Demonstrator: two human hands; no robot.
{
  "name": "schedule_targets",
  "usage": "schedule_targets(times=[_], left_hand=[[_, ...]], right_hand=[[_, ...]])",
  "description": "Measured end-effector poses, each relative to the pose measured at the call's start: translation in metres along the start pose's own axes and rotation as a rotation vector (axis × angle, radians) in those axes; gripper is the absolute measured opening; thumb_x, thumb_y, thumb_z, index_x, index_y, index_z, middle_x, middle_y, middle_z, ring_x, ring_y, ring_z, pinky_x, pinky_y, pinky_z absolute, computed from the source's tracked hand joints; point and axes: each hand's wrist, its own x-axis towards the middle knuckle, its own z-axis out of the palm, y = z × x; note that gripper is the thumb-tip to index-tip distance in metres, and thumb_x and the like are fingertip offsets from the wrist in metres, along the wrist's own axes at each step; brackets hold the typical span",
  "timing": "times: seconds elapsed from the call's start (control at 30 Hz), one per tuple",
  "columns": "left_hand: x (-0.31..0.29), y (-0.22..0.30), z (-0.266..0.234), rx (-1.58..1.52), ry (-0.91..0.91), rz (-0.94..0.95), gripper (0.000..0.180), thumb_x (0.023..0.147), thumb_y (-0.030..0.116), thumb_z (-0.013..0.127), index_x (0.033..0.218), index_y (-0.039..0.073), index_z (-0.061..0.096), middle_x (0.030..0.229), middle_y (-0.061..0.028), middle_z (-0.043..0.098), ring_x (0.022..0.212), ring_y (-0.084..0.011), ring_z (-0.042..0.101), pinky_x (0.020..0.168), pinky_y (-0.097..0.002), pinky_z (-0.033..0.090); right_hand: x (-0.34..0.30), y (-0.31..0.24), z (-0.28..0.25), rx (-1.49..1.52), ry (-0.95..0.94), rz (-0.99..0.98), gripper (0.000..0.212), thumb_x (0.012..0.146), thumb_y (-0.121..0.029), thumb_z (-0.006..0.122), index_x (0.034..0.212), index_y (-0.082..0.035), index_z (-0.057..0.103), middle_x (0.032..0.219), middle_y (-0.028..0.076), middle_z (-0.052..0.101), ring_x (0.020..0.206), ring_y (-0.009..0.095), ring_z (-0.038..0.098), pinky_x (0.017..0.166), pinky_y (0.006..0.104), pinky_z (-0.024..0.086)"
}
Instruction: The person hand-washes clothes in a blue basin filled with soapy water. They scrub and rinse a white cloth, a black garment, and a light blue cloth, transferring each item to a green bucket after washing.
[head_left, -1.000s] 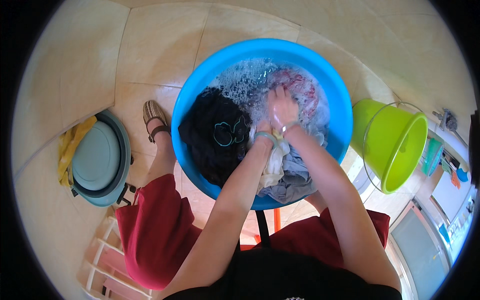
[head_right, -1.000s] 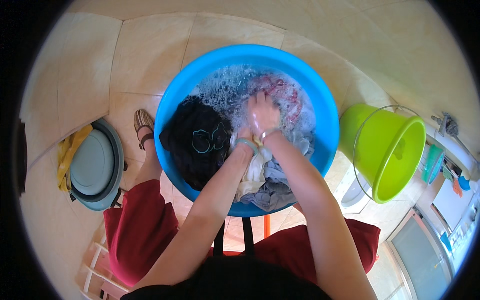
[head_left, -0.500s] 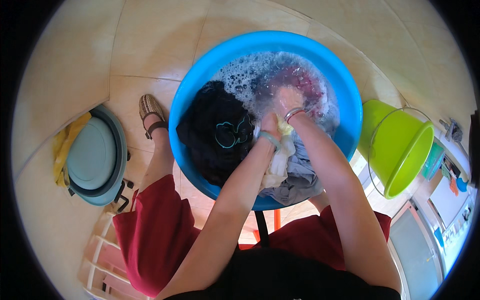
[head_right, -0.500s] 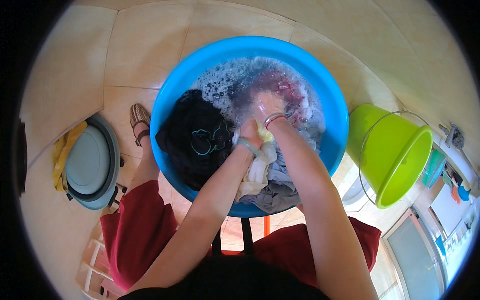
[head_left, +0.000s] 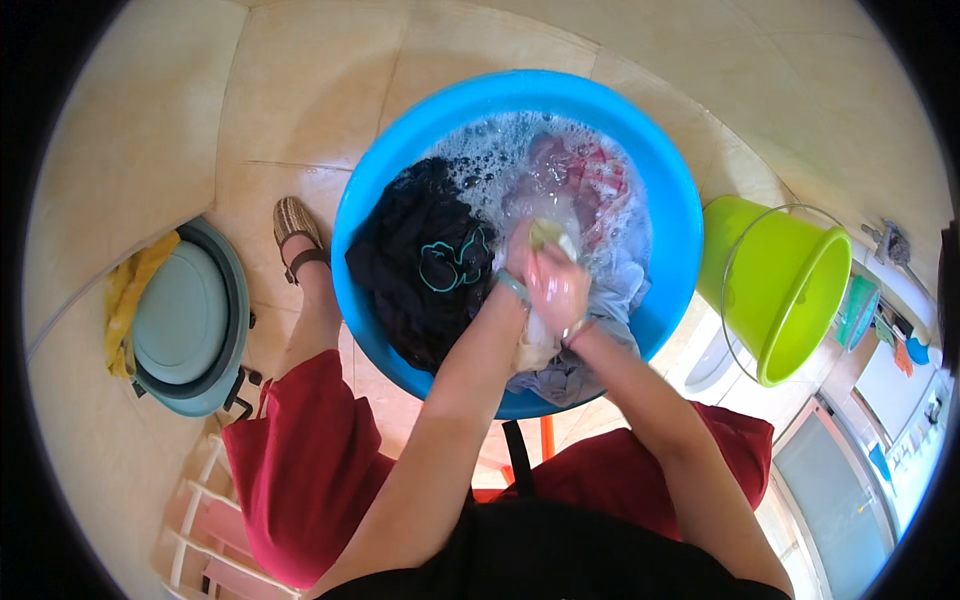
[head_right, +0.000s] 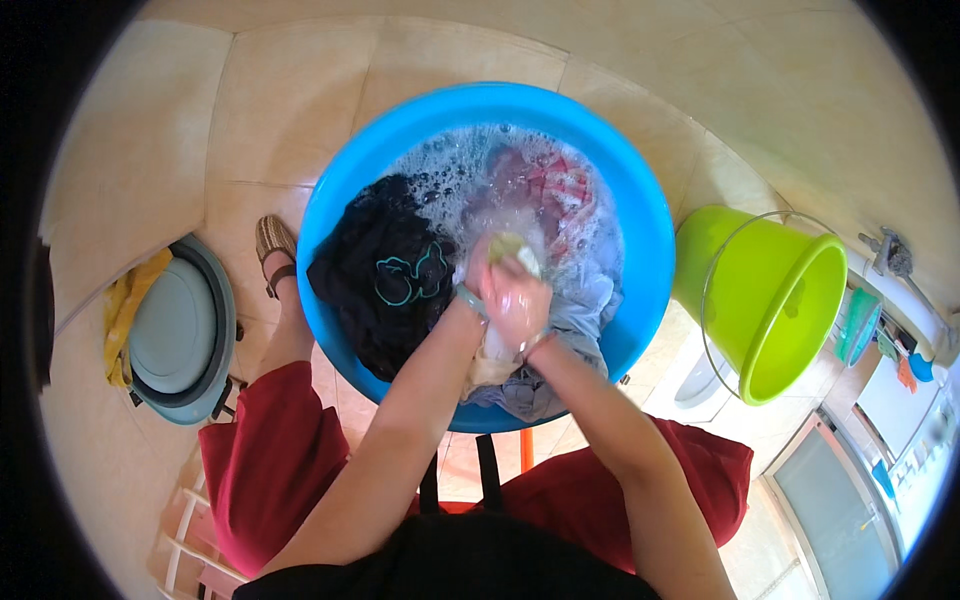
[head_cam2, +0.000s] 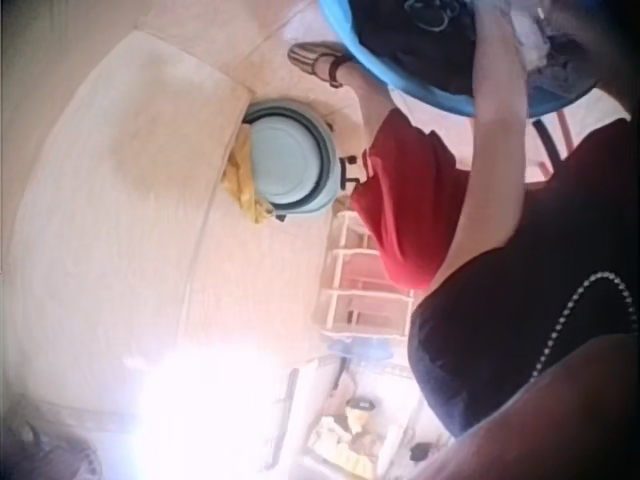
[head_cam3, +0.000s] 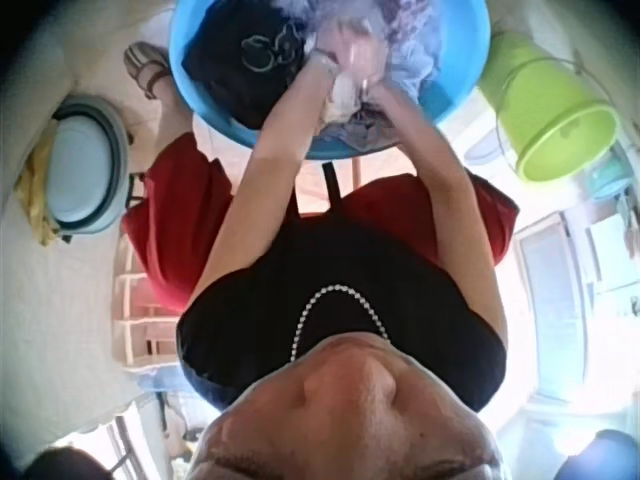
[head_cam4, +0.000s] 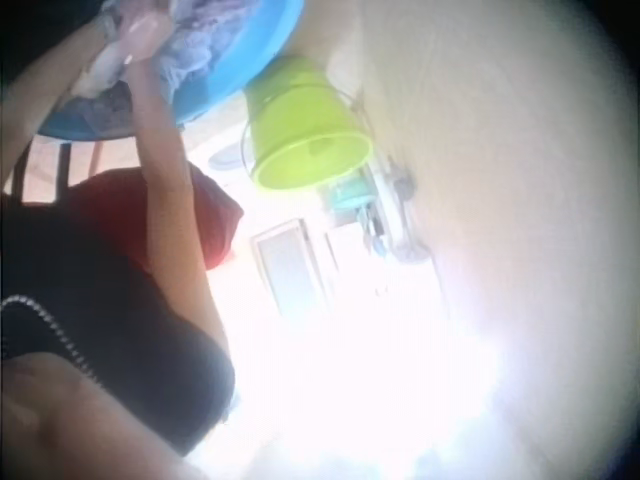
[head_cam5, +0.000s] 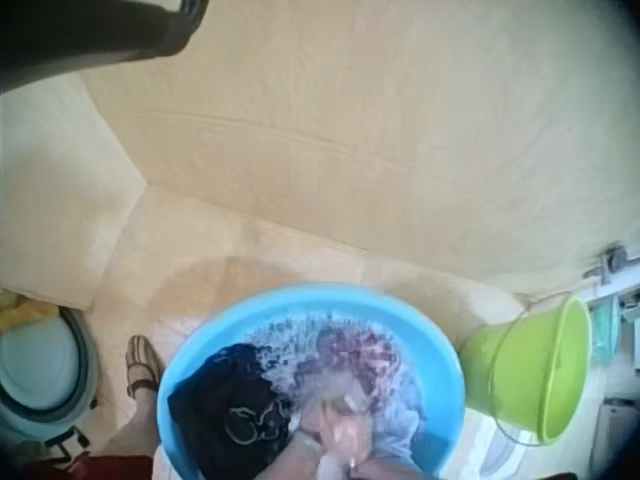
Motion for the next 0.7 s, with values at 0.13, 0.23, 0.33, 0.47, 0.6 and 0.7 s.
schedule_targets(times=[0.13, 0.23, 0.33, 0.47, 0.6, 0.7], left_hand=[[-0.005, 0.059, 0.037, 0.357, 0.261, -0.187, 0.025, 0.092, 0.03, 0.052, 0.106, 0.01, 0.06, 0.102, -0.0052, 0.064, 0.091, -0.0215, 0.062, 0.076, -0.0394, 0.05], [0.003, 0.061, 0.051, -0.6, 0.505, -0.368, 0.039, 0.096, 0.038, 0.049, 0.121, 0.009, 0.056, 0.117, -0.0083, 0.062, 0.104, -0.0246, 0.06, 0.088, -0.0423, 0.05], [0.008, 0.075, 0.066, -0.609, 0.558, -0.543, 0.042, 0.095, 0.041, 0.05, 0.122, 0.009, 0.056, 0.117, -0.0085, 0.061, 0.104, -0.0247, 0.06, 0.09, -0.0437, 0.049], [0.013, 0.033, 0.028, -0.708, 0.431, -0.546, 0.036, 0.093, 0.033, 0.049, 0.117, 0.009, 0.058, 0.115, -0.0094, 0.062, 0.102, -0.0244, 0.06, 0.086, -0.0426, 0.049], [0.005, 0.011, 0.004, -0.853, -0.191, -0.386, 0.03, 0.089, 0.027, 0.051, 0.111, 0.009, 0.061, 0.109, -0.0103, 0.064, 0.097, -0.0236, 0.061, 0.08, -0.0399, 0.05], [0.004, 0.005, 0.014, -0.776, -0.074, -0.343, 0.029, 0.089, 0.029, 0.051, 0.108, 0.01, 0.062, 0.106, -0.0092, 0.064, 0.092, -0.0232, 0.062, 0.077, -0.0389, 0.05]], right_hand=[[0.062, 0.048, 0.034, -0.167, -0.076, -0.019, 0.022, 0.086, -0.024, 0.057, 0.074, -0.007, 0.063, 0.078, 0.014, 0.064, 0.067, 0.033, 0.063, 0.059, 0.0422, 0.052], [0.104, 0.082, 0.057, -0.274, -0.352, 0.029, 0.018, 0.083, -0.021, 0.059, 0.076, -0.006, 0.066, 0.08, 0.015, 0.065, 0.07, 0.032, 0.065, 0.063, 0.0443, 0.052], [0.107, 0.092, 0.05, -0.518, -0.404, -0.197, 0.013, 0.08, -0.018, 0.06, 0.084, -0.009, 0.068, 0.076, 0.018, 0.065, 0.072, 0.033, 0.065, 0.062, 0.0432, 0.053], [0.071, 0.05, 0.032, -0.37, -0.163, -0.115, 0.01, 0.08, -0.018, 0.062, 0.086, -0.01, 0.064, 0.078, 0.011, 0.061, 0.064, 0.032, 0.062, 0.057, 0.0415, 0.052], [-0.004, -0.003, -0.007, 0.055, -0.011, -0.034, 0.02, 0.085, -0.021, 0.06, 0.071, -0.007, 0.057, 0.077, 0.009, 0.055, 0.059, 0.033, 0.058, 0.053, 0.0418, 0.05], [-0.017, 0.003, -0.002, 0.156, -0.023, 0.09, 0.022, 0.087, -0.023, 0.058, 0.074, -0.006, 0.059, 0.075, 0.01, 0.059, 0.06, 0.033, 0.06, 0.053, 0.0428, 0.05]])
